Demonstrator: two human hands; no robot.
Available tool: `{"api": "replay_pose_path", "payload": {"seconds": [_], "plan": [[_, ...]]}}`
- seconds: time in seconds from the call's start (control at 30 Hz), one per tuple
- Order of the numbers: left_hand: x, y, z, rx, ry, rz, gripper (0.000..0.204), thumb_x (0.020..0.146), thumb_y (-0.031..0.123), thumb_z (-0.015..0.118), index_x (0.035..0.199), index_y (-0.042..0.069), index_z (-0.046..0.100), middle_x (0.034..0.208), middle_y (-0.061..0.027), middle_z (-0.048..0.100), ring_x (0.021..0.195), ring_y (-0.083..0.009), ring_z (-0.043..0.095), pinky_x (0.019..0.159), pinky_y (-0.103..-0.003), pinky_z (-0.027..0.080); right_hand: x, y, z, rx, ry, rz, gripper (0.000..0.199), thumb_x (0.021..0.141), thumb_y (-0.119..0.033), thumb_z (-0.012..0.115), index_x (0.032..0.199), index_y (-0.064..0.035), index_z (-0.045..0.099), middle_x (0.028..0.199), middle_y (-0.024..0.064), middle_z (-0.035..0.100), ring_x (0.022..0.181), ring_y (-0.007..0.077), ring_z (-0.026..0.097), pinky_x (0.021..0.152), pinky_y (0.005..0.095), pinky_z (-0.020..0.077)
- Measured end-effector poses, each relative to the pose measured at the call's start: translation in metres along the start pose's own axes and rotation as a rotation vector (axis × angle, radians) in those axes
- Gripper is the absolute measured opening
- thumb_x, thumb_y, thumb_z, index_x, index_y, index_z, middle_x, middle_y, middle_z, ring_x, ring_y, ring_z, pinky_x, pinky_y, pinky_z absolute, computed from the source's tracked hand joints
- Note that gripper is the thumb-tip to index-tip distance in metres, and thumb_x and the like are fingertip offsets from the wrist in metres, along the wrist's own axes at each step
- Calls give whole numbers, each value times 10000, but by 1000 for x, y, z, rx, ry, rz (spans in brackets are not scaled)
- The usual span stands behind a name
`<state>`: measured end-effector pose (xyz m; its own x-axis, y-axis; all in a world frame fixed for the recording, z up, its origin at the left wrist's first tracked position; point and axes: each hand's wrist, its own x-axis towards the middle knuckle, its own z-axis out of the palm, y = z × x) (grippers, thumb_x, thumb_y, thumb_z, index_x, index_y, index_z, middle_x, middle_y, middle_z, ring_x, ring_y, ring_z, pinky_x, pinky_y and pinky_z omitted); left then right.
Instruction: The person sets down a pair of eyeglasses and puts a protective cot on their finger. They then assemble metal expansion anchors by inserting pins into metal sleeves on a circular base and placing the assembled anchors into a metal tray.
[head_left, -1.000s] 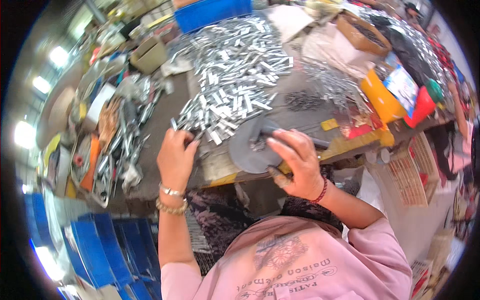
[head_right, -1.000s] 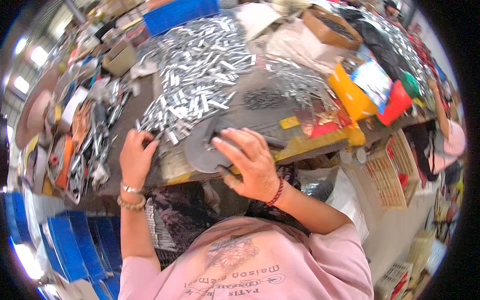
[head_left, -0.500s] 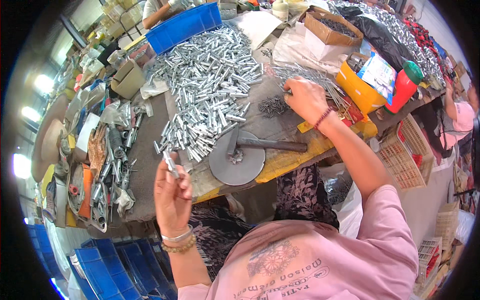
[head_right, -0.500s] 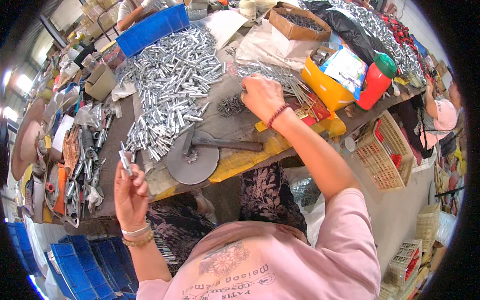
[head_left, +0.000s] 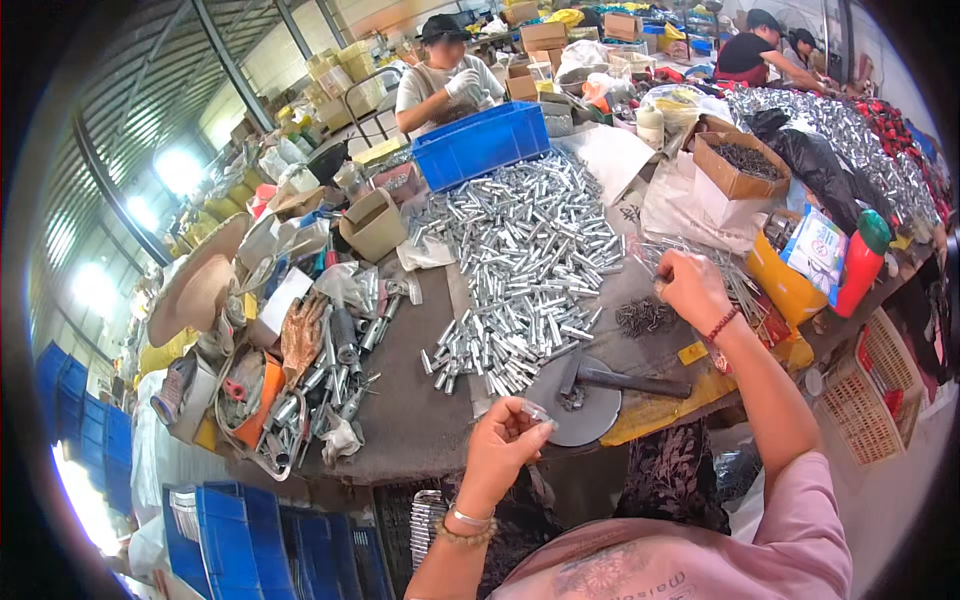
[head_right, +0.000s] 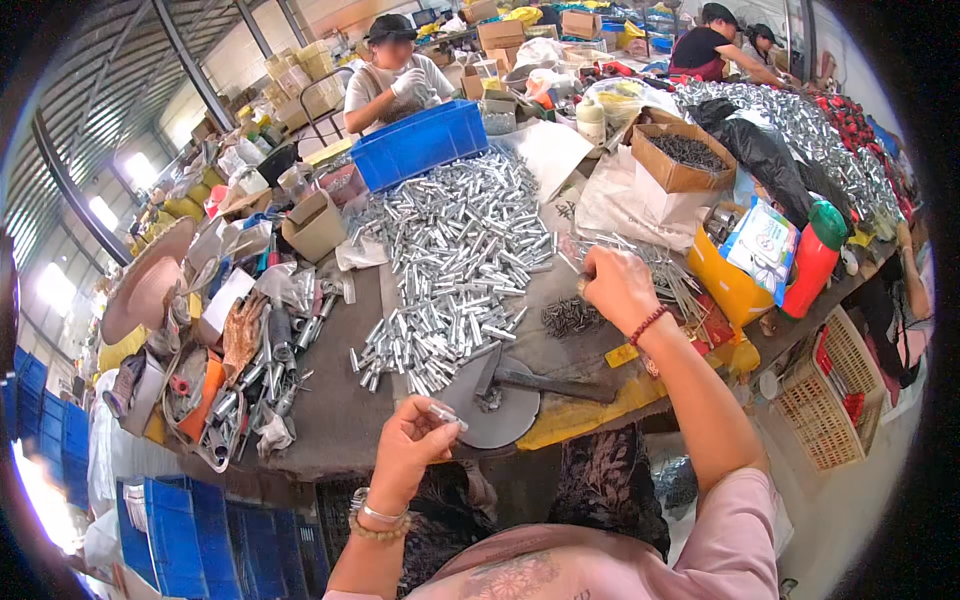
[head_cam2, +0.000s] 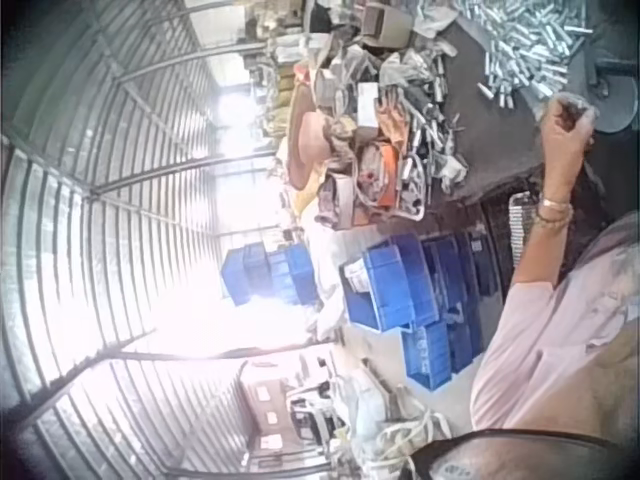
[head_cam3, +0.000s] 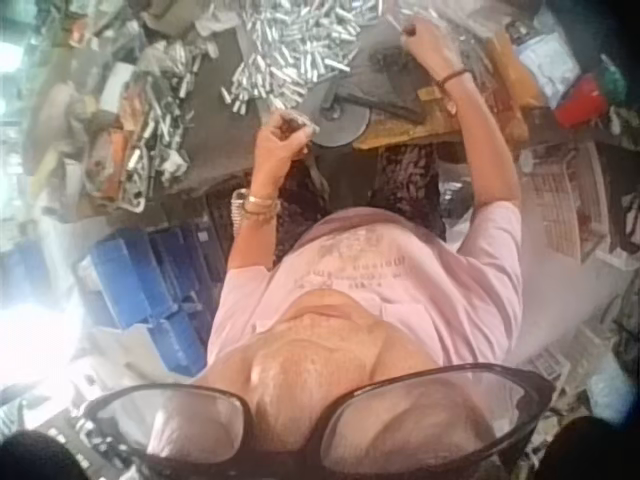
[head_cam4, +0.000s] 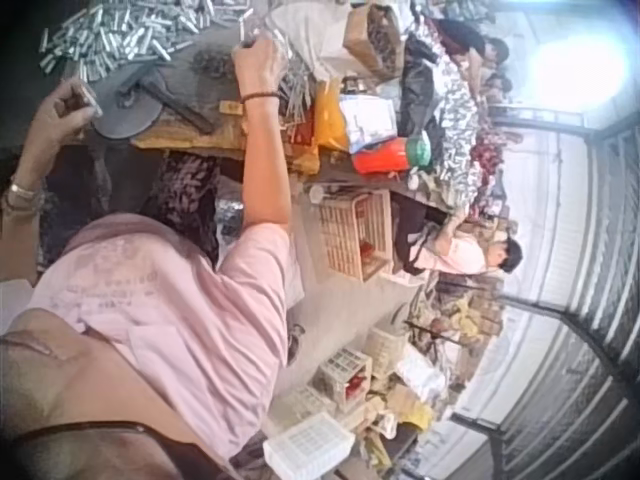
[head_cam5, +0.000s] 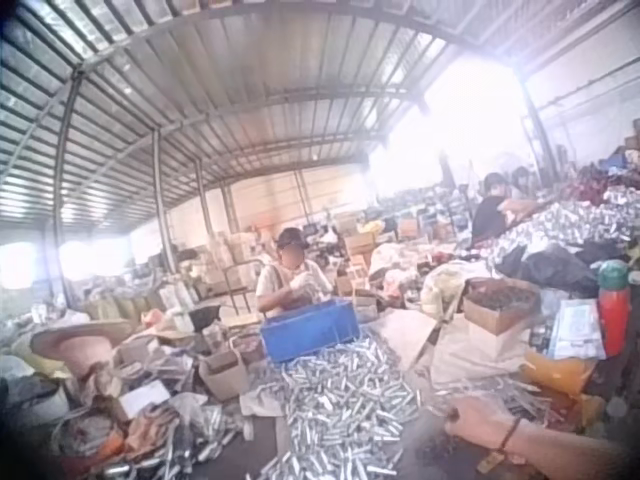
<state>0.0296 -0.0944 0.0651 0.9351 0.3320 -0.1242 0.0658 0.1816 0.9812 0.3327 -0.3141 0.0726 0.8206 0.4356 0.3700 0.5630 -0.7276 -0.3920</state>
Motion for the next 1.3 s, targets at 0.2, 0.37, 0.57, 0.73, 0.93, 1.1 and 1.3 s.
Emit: {"api": "replay_pose_path", "payload": {"seconds": [0.2, 0.37, 0.57, 0.73, 0.93, 1.1, 1.3], "plan": [[9, -1, 7, 64, -1, 35, 275, 975, 71, 764, 1216, 56, 632, 952, 27, 676, 778, -24, 598, 667, -201, 512, -21, -23, 1, 648, -210, 228, 206, 850, -46, 778, 1041, -14, 709, 875, 110, 740, 769, 214, 723, 686, 345, 579], [9, -13, 3, 156, 8, 126, 222, 976, 55, 754, 1175, 34, 659, 973, 9, 696, 811, -39, 628, 697, -216, 529, -47, -54, -7, 1190, -358, 230, 326, 934, 80, 642, 1247, -5, 612, 1038, 87, 711, 791, 139, 678, 667, 299, 583], [-6, -7, 8, 447, 53, 180, 99, 962, 62, 760, 1029, 11, 707, 959, -37, 710, 832, -122, 685, 722, -278, 547, -96, -86, -19, 1283, -621, 206, 138, 999, 65, 625, 1102, 5, 695, 1004, 32, 728, 970, 149, 742, 799, 298, 622], [-2, -5, 2, 923, 125, 542, 141, 891, 82, 786, 1008, 29, 729, 978, -140, 696, 929, -357, 679, 811, -420, 547, -134, -96, 7, 658, -240, -322, 169, 809, 12, 747, 949, -67, 799, 944, 83, 744, 861, 230, 727, 741, 356, 576], [6, -6, 3, 902, 193, 544, 96, 887, 97, 807, 972, 65, 778, 909, -81, 660, 826, -271, 662, 727, -373, 515, -134, -100, -4, 375, -79, -426, 188, 728, -68, 788, 913, -93, 770, 923, 75, 644, 911, 301, 676, 803, 423, 557], [4, -10, 2, 931, 213, 513, 119, 876, 101, 820, 991, 83, 797, 908, -59, 657, 809, -236, 652, 710, -359, 510, -133, -101, -1, 244, -55, -536, 193, 730, -63, 777, 917, -109, 788, 888, 38, 606, 902, 259, 643, 819, 399, 518], [0, -8, 3, 1018, 185, 537, 200, 863, 30, 811, 1063, 28, 807, 949, -93, 663, 857, -236, 658, 756, -333, 516, -137, -101, 5, 197, -35, -605, 130, 749, -88, 739, 868, -137, 757, 919, 32, 602, 927, 247, 636, 839, 405, 506]]}}
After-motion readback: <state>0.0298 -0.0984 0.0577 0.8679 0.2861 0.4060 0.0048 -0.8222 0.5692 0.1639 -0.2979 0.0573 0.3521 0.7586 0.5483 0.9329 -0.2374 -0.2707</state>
